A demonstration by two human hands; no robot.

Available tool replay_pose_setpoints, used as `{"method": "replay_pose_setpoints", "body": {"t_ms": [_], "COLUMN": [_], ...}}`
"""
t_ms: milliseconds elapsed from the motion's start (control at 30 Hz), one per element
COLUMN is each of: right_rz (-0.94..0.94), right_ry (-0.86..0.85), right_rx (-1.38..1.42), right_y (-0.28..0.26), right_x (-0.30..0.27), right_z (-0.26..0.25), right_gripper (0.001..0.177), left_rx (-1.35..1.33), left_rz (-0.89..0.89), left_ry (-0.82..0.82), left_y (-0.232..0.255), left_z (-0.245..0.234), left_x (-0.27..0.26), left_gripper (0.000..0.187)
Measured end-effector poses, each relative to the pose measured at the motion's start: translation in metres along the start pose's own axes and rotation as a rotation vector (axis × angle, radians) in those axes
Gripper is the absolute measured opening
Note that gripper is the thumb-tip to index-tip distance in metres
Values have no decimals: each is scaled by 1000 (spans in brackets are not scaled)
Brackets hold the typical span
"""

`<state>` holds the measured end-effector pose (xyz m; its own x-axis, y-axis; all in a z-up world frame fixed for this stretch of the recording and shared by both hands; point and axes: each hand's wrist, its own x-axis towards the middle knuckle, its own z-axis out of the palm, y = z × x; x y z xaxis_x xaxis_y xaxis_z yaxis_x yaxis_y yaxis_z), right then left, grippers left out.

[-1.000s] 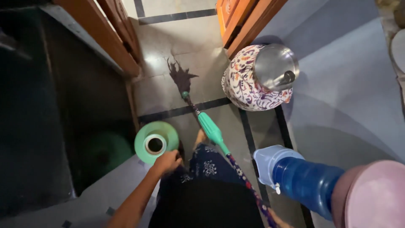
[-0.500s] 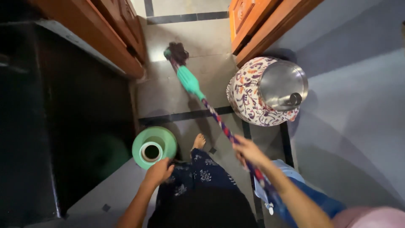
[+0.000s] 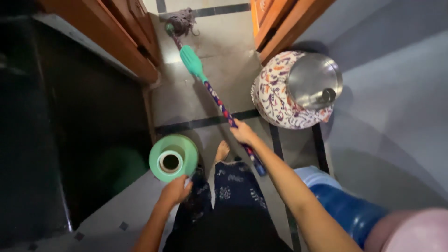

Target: The person is mopping the tiled floor using a bucket and a mop.

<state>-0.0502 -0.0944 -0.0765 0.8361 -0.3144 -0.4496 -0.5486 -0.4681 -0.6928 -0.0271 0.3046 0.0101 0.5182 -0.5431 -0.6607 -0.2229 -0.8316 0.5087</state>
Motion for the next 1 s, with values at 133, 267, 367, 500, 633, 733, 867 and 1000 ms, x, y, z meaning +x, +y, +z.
{"method": "replay_pose_setpoints", "body": {"t_ms": [133,267,367,500,633,733,867,1000], "right_rz": [90,368,331,600,945,584,-29,456], "right_ry": [-19,-66,-10,-48,24,392,656,149], "right_rx": [94,64,56,-193,-904,-1368,-1448,-1353], "right_y": [22,24,58,152,150,-8,1,3], "right_x": [-158,-334,-466,-635,-724,-666,-633,-562], "right_z": [22,12,2,-20,-44,-78,-156,-224], "right_gripper": [52,61,53,57,56,69,65,35], "left_rx": [33,59,129,223,296,272,273,160], "left_rz": [99,141,144,178,126,131,58,27], "left_ry": [24,-25,-81,-245,-322,-305,-308,-187], "left_y": [12,-13,-69,-127,-151,-165,-123,-92], "left_z": [-25,-14,31,79,103,122,98,85], "left_x": [-9,-29,-34,-47,-61,-50,-61,-50], "left_gripper": [41,39,41,40,43,41,40,40]}}
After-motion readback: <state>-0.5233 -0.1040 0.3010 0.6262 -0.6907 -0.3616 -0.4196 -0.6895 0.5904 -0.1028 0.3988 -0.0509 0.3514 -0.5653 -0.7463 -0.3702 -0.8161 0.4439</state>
